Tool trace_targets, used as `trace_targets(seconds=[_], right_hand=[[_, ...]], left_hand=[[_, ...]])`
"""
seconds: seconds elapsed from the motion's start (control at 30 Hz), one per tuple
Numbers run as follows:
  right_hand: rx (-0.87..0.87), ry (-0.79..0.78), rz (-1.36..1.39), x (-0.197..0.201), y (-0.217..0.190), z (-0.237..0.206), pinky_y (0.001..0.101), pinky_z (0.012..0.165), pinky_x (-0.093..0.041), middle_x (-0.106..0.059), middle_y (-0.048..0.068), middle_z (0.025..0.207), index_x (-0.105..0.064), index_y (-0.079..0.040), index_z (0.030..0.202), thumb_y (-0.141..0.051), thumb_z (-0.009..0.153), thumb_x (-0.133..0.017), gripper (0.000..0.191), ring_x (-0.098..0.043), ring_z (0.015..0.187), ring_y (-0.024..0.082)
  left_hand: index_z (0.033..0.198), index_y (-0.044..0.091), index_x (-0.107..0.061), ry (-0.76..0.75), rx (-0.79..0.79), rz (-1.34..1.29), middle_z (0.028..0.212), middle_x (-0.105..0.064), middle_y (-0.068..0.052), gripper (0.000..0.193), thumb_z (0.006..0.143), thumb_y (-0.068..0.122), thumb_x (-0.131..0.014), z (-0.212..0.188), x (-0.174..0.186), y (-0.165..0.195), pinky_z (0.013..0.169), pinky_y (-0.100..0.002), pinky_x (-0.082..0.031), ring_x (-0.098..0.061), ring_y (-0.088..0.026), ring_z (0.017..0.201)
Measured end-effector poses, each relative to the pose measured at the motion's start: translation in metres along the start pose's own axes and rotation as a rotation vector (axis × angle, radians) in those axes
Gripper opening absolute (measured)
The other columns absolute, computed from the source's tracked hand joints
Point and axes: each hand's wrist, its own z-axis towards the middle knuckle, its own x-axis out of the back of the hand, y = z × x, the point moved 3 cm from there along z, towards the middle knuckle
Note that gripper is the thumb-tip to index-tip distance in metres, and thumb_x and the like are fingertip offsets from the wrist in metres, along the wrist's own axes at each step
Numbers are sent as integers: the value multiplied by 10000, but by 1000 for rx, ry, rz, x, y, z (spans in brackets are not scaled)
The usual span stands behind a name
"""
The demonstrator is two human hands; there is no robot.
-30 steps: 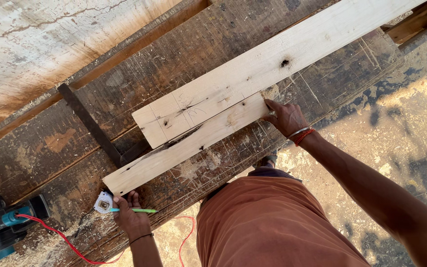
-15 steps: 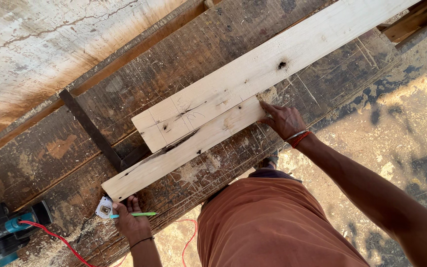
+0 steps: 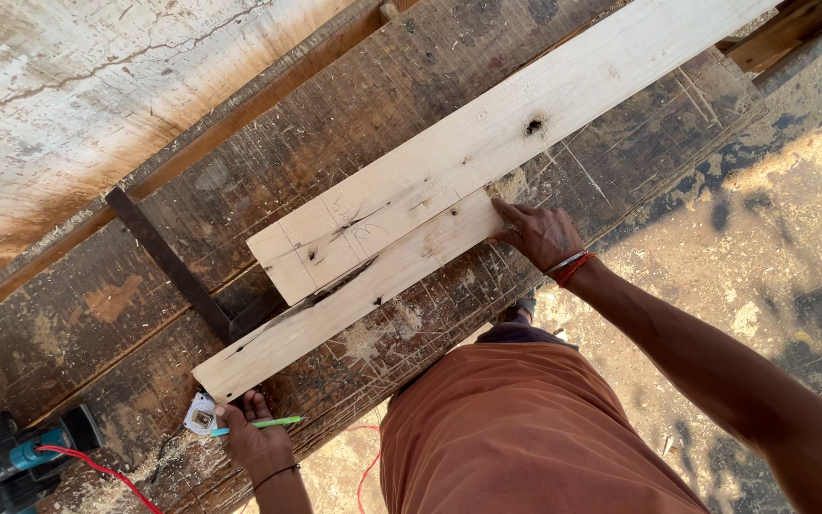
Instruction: The person stands at a workbench and marks wooden planks with a green pencil. They position an L-shaped square against each plank, align and reposition the planks, and draw straight guide lines across them, working through several planks one at a time.
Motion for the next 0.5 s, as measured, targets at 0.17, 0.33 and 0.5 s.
trace_targets(seconds=[0.17, 0.33, 0.5], right_hand=[[32, 26, 23, 1, -1, 1, 333, 452, -569, -738, 151, 1212, -513, -158, 1499, -562, 969, -469, 668, -708, 564, 196], [20, 7, 4, 1, -1, 2, 345, 462, -580, -744, 139, 1198, -522, -164, 1495, -565, 958, -469, 672, -715, 566, 209], [44, 49, 37, 4, -2, 0, 351, 480, -590, -752, 139, 1180, -551, -144, 1475, -551, 962, -500, 658, -729, 608, 213]], left_hand=[[1139, -1, -646, -17, -27, -10, 905, -694, -108, 418, 916, 323, -786, 0, 2, -1, 800, -309, -688, -734, -211, 834], [1133, 8, -659, -6, -15, -21, 892, -693, -100, 410, 897, 316, -791, -1, 1, 1, 789, -299, -689, -731, -201, 824], [1085, 5, -656, -2, -8, -24, 875, -682, -97, 390, 911, 324, -799, -2, 0, 1, 781, -296, -683, -719, -199, 811]])
